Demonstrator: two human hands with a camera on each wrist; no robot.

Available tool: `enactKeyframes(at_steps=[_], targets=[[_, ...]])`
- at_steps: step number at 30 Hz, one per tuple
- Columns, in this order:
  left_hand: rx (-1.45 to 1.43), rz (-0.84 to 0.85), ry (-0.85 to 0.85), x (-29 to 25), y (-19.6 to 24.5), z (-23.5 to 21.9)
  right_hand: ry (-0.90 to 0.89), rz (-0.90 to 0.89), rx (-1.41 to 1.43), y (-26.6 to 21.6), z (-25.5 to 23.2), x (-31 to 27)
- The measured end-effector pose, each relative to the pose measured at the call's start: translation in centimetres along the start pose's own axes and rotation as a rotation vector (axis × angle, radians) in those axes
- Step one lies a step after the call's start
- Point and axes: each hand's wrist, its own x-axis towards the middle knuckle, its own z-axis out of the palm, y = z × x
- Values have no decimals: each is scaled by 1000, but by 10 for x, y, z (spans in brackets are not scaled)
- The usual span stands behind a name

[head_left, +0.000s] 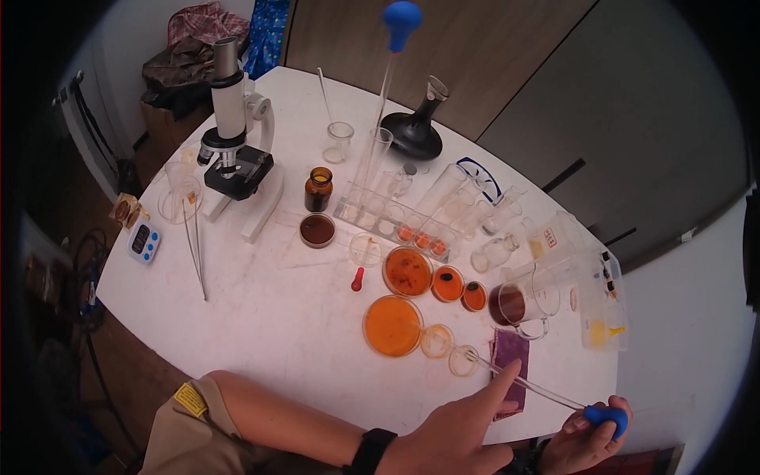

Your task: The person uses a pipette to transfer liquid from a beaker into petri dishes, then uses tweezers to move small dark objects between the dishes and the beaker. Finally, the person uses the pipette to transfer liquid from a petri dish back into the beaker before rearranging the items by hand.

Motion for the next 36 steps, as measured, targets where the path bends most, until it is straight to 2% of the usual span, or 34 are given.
enactKeyframes(at_steps=[27, 29, 30, 32, 36], targets=[[-50, -13, 8, 4, 9, -7, -40, -17, -23, -2, 13, 10], [-70, -184, -74, 6, 17, -13, 70, 5, -125, 3, 12, 10], [-71, -183, -73, 6, 14, -11, 69, 5, -126, 1, 16, 11], [-66, 58, 54, 5, 4, -6, 98, -12, -109, -3, 28, 16], [-106, 61, 76, 7, 7, -7, 3, -53, -113, 0, 32, 26]])
